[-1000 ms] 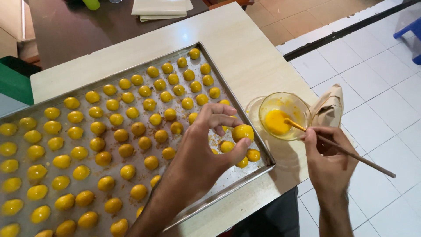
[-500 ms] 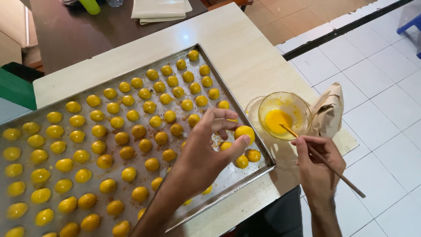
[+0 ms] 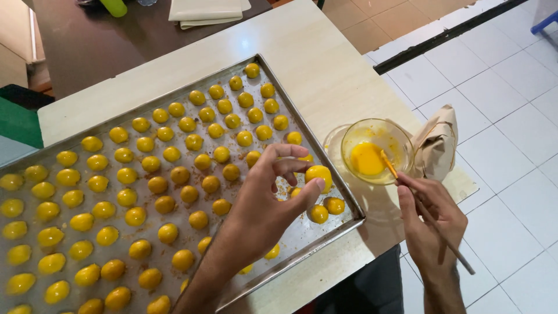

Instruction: The person uses a brush to apply a yellow liquid to small round pastries arranged on a baking tray. The person repeatedly dips the brush into a bowl of liquid and coats each pastry individually.

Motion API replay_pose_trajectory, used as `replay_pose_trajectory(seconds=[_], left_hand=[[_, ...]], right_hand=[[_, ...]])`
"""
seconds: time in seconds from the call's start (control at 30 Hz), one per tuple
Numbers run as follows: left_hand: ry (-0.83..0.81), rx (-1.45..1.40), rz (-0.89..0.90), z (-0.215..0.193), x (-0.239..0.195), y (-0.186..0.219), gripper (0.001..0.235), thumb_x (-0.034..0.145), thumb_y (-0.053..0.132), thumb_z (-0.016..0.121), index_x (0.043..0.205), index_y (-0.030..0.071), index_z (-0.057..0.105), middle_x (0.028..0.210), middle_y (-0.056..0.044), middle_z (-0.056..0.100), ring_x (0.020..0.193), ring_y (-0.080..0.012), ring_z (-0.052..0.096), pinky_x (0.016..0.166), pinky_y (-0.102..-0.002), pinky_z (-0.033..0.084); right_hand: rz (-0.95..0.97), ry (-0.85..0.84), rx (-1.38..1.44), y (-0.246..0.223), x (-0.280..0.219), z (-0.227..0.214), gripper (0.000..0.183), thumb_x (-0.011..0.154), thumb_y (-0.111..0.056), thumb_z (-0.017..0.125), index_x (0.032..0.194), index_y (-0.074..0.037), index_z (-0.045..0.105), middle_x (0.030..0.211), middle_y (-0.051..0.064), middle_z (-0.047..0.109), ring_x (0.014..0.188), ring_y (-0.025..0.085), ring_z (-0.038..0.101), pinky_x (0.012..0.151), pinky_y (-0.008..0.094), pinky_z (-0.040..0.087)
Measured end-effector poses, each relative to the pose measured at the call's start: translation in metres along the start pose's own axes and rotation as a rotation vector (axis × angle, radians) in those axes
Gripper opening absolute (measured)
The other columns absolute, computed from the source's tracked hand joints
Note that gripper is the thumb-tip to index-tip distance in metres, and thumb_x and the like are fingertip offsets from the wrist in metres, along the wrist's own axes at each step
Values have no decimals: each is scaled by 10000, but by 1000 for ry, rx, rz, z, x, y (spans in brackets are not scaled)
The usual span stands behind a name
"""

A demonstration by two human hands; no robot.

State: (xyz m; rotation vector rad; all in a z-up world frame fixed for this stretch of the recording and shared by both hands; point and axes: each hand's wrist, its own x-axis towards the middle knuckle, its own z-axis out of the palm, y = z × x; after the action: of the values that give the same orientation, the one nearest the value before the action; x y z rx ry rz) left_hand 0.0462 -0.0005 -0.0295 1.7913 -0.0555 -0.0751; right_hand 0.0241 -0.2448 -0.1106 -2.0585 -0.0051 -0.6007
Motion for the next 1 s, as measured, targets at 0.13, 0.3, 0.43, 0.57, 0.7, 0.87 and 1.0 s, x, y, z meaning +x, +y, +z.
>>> replay_pose_trajectory(seconds=[0.13, 0.3, 0.43, 0.57, 0.7, 0.87, 1.0], left_hand=[[-4, -22, -7, 1, 0, 2, 340, 844, 232, 741, 1146, 154, 606, 1074, -20, 746, 1087, -87, 739, 813, -228, 548], [5, -36, -78, 1, -1, 6, 338, 832, 229, 745, 1133, 156, 609, 1111, -3, 717, 1110, -81, 721, 806, -216, 558], [24, -6, -38, 0, 0, 5, 331, 829, 237, 751, 1115, 150, 611, 1155, 7, 711, 1088, -87, 729, 802, -223, 573], [6, 40, -68, 0, -1, 6, 342, 829, 277, 745, 1127, 176, 608, 1138, 5, 747, 1053, -71, 723, 814, -229, 563], [6, 3, -75, 2, -2, 4, 342, 839, 259, 744, 1139, 167, 607, 1134, 15, 722, 1071, -64, 705, 832, -217, 551], [15, 6, -101, 4, 0, 2, 363, 824, 254, 757, 1150, 177, 616, 1070, -14, 756, 1003, -56, 701, 824, -219, 546], [13, -11, -75, 4, 0, 0, 328, 833, 231, 758, 1115, 159, 606, 1156, 31, 710, 1036, -52, 709, 813, -212, 554]], right_hand=[[134, -86, -52, -7, -1, 0, 191, 965, -17, 710, 1154, -15, 740, 1084, 107, 728, 715, 110, 590, 698, 236, 584], [-47, -49, -84, -2, -7, -1, 194, 977, 8, 726, 1171, 10, 743, 1089, 154, 695, 947, 199, 671, 819, 289, 625], [39, -66, -24, -1, -8, 1, 261, 968, 55, 690, 1217, -4, 740, 1111, 112, 637, 1007, 173, 649, 939, 266, 599], [23, -63, -51, 3, -8, -3, 252, 969, 74, 684, 1206, 10, 739, 1132, 121, 594, 1059, 202, 651, 1003, 292, 598], [-21, -115, -106, 8, -2, -9, 254, 1001, 11, 672, 1232, -50, 758, 1098, 72, 605, 978, 144, 607, 807, 233, 558], [9, -134, -78, -1, 2, -9, 272, 995, 2, 670, 1250, -43, 752, 1069, 67, 615, 884, 123, 576, 704, 222, 495], [-57, -94, -78, 5, -4, -8, 268, 976, 31, 690, 1239, 3, 737, 1092, 116, 647, 948, 166, 628, 790, 231, 566]])
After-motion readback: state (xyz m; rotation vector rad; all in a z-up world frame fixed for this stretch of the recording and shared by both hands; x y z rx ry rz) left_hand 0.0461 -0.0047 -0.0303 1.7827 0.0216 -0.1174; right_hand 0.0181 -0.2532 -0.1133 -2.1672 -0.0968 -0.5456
